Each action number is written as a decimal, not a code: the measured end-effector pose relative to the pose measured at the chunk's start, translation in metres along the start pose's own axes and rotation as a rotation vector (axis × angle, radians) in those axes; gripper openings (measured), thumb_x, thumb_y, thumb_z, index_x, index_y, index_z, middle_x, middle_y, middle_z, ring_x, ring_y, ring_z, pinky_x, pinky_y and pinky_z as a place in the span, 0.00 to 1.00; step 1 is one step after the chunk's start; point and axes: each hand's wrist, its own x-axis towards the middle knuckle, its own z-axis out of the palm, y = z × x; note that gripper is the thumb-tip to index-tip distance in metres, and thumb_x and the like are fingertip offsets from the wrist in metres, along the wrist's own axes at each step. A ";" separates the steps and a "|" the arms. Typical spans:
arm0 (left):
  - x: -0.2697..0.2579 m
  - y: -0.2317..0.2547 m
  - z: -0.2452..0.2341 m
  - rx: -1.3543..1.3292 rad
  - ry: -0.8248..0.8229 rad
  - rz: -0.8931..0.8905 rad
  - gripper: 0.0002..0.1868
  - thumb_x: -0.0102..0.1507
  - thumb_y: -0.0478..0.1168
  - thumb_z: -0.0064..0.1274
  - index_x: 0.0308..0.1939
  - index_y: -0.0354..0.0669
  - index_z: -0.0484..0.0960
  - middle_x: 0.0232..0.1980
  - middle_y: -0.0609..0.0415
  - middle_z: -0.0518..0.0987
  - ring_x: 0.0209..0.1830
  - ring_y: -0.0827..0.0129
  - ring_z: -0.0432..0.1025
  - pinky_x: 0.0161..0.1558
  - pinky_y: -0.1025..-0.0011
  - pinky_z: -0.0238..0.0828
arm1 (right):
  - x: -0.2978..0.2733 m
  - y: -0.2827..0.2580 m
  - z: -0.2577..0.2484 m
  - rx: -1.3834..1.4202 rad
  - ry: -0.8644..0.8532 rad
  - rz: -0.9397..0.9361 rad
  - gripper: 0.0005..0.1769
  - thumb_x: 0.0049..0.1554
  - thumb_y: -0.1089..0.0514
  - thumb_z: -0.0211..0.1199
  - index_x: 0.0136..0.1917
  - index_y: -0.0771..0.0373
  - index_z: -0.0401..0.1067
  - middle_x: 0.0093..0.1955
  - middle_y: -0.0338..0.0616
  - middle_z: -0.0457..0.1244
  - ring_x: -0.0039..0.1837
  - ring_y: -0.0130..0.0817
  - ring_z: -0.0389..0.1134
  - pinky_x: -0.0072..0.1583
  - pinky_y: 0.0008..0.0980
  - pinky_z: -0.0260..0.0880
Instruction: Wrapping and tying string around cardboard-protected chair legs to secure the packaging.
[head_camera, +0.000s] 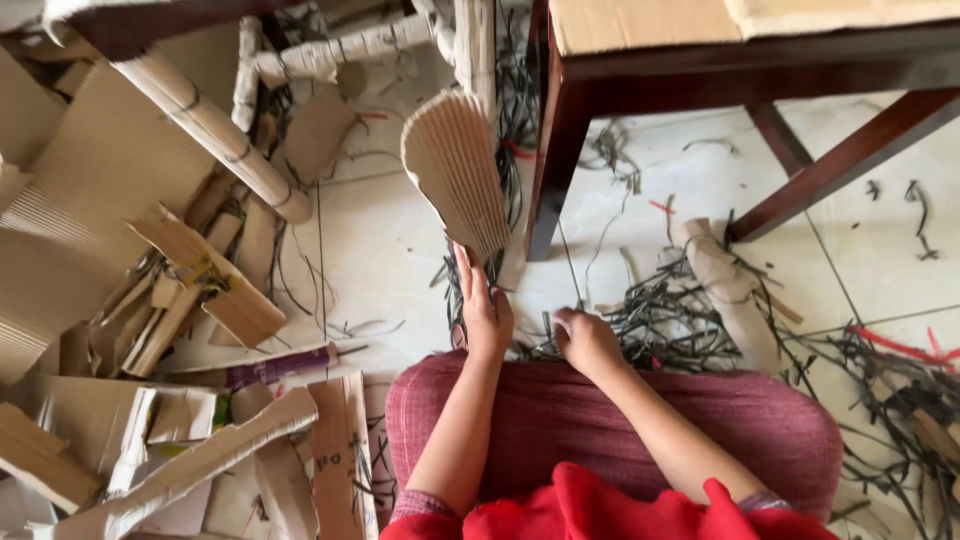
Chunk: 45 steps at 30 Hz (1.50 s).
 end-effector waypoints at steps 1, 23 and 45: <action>-0.002 -0.002 0.002 0.002 -0.046 -0.004 0.40 0.61 0.24 0.38 0.79 0.34 0.55 0.84 0.35 0.42 0.79 0.38 0.47 0.74 0.52 0.51 | -0.007 -0.019 -0.021 0.271 0.346 -0.137 0.13 0.56 0.50 0.68 0.55 0.51 0.78 0.48 0.44 0.72 0.52 0.47 0.75 0.52 0.45 0.78; -0.027 0.000 0.037 0.012 -0.325 -0.193 0.33 0.55 0.24 0.46 0.64 0.48 0.78 0.84 0.37 0.46 0.82 0.39 0.40 0.75 0.44 0.44 | 0.144 0.034 -0.097 0.526 0.373 -0.078 0.19 0.49 0.56 0.78 0.41 0.75 0.76 0.36 0.63 0.68 0.42 0.53 0.74 0.39 0.45 0.71; 0.008 -0.002 0.049 -0.143 -0.291 -0.318 0.52 0.55 0.23 0.48 0.82 0.43 0.45 0.83 0.32 0.45 0.80 0.35 0.44 0.76 0.44 0.46 | 0.027 0.022 -0.022 0.498 0.762 -0.207 0.35 0.54 0.57 0.74 0.71 0.64 0.63 0.64 0.54 0.63 0.66 0.51 0.67 0.66 0.47 0.69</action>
